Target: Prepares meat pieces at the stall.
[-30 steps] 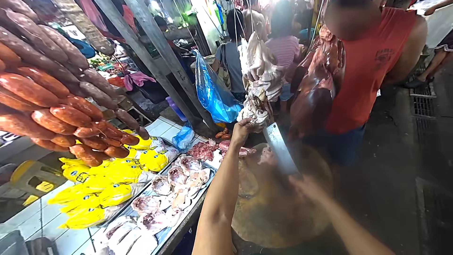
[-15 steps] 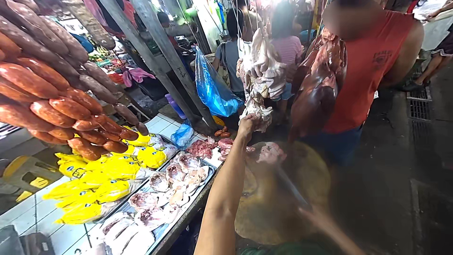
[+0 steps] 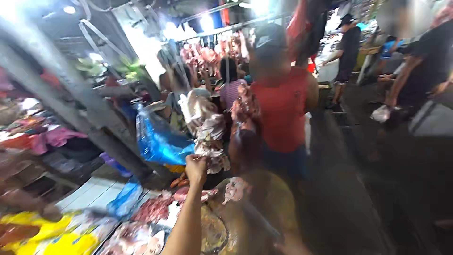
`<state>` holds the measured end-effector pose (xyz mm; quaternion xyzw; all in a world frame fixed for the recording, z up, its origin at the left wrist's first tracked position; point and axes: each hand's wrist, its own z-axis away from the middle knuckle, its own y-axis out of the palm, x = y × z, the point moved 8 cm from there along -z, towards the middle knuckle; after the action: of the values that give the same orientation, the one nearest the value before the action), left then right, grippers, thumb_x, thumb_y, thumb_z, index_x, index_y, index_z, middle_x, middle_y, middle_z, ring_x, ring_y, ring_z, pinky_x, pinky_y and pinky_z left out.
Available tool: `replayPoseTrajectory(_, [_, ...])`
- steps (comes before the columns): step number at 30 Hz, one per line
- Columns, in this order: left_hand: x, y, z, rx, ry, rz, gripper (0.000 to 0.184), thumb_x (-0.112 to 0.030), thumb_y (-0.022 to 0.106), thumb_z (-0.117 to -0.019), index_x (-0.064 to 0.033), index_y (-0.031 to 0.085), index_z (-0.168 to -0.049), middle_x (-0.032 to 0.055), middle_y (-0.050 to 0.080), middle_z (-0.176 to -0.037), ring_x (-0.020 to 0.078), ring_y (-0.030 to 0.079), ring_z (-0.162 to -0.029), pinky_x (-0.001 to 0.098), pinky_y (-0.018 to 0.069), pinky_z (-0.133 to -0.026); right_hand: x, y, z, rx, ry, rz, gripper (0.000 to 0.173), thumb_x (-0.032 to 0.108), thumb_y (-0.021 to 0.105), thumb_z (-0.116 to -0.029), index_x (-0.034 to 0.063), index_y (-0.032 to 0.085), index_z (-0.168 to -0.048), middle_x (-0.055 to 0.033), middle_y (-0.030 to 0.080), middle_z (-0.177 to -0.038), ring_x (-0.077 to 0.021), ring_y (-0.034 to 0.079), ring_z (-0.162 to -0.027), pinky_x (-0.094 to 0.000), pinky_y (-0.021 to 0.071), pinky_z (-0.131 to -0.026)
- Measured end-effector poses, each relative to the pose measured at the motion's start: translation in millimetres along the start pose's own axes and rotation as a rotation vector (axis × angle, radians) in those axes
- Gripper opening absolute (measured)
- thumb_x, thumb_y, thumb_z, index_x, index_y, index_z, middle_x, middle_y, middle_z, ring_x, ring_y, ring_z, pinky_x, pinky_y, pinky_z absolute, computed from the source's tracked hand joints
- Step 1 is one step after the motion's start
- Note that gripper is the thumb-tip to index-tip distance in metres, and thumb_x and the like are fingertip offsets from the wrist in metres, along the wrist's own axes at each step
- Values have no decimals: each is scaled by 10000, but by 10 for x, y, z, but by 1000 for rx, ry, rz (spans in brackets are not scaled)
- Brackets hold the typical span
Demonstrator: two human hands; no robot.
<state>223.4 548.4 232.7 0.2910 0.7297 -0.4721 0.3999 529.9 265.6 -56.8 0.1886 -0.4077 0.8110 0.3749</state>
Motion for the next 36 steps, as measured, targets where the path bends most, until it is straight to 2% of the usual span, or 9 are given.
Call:
replayPoseTrajectory(3, [-104, 38, -4, 11, 75, -125, 552, -299, 741, -910, -20, 575, -1355, 191, 725, -1117, 322, 726, -976, 566, 587, -878, -9, -63, 31, -36, -23, -50, 624, 525, 672, -947, 31, 627, -1325, -234, 686, -1221, -400, 656, -1161, -635, 500, -1007])
replayPoseTrajectory(10, [-184, 26, 111, 0, 97, -207, 307, -249, 668, -949, -30, 710, -1160, 177, 737, -1063, 315, 719, -959, 576, 556, -883, -93, 14, -25, -55, -54, -74, 579, 525, 680, -934, 41, 655, -1251, -218, 707, -1141, -393, 682, -1088, -654, 520, -943])
replayPoseTrajectory(14, [-64, -96, 242, 16, 150, -190, 258, -266, 643, -990, -98, 757, -1150, 120, 756, -1083, 248, 734, -969, 530, 576, -911, -87, 36, 19, -41, -58, -86, 602, 521, 690, -936, 41, 631, -1296, -211, 703, -1159, -380, 681, -1094, -621, 525, -964])
replayPoseTrajectory(18, [565, -152, 600, 86, 110, -185, 266, -233, 639, -1000, -43, 735, -1160, 148, 742, -1100, 267, 716, -1022, 532, 557, -957, -131, 41, -4, -50, -42, -68, 658, 547, 690, -932, 49, 607, -1353, -205, 691, -1217, -372, 664, -1152, -603, 512, -1012])
replayPoseTrajectory(20, [1176, -145, 905, 149, 11, -303, 266, -241, 617, -1006, -54, 743, -1148, 150, 750, -1086, 295, 721, -1022, 569, 556, -955, -160, 46, -13, -59, -34, -44, 674, 557, 682, -932, 48, 602, -1368, -202, 687, -1235, -367, 658, -1171, -597, 507, -1028])
replayPoseTrajectory(22, [1855, -228, 1317, 192, -79, -460, 299, -278, 613, -1009, -69, 745, -1179, 178, 728, -1184, 354, 682, -1142, 612, 509, -1022, -169, 82, -42, -69, -37, -27, 690, 573, 681, -928, 45, 607, -1366, -203, 688, -1231, -362, 662, -1166, -593, 513, -1025])
replayPoseTrajectory(27, [3052, -423, 2468, 119, -135, -748, 625, -568, 546, -993, -122, 611, -1426, 261, 447, -1556, 484, 327, -1490, 689, 292, -1174, -194, 136, -142, -75, -25, 5, 667, 576, 678, -929, 60, 608, -1345, -188, 697, -1193, -346, 680, -1113, -583, 533, -988])
replayPoseTrajectory(30, [3298, -404, 2897, 129, -158, -885, 772, -697, 287, -1013, -212, 394, -1603, 168, 240, -1700, 440, 215, -1556, 657, 250, -1206, -177, 121, -148, -74, -25, 38, 669, 574, 673, -934, 74, 596, -1371, -179, 702, -1192, -341, 685, -1106, -583, 534, -986])
replayPoseTrajectory(36, [3344, -426, 2947, 73, -211, -852, 777, -716, 265, -995, -236, 432, -1582, 120, 299, -1687, 395, 259, -1551, 609, 324, -1176, -82, 99, -136, -31, -25, 121, 639, 542, 660, -964, 50, 586, -1363, -198, 696, -1148, -348, 693, -1038, -571, 554, -925])
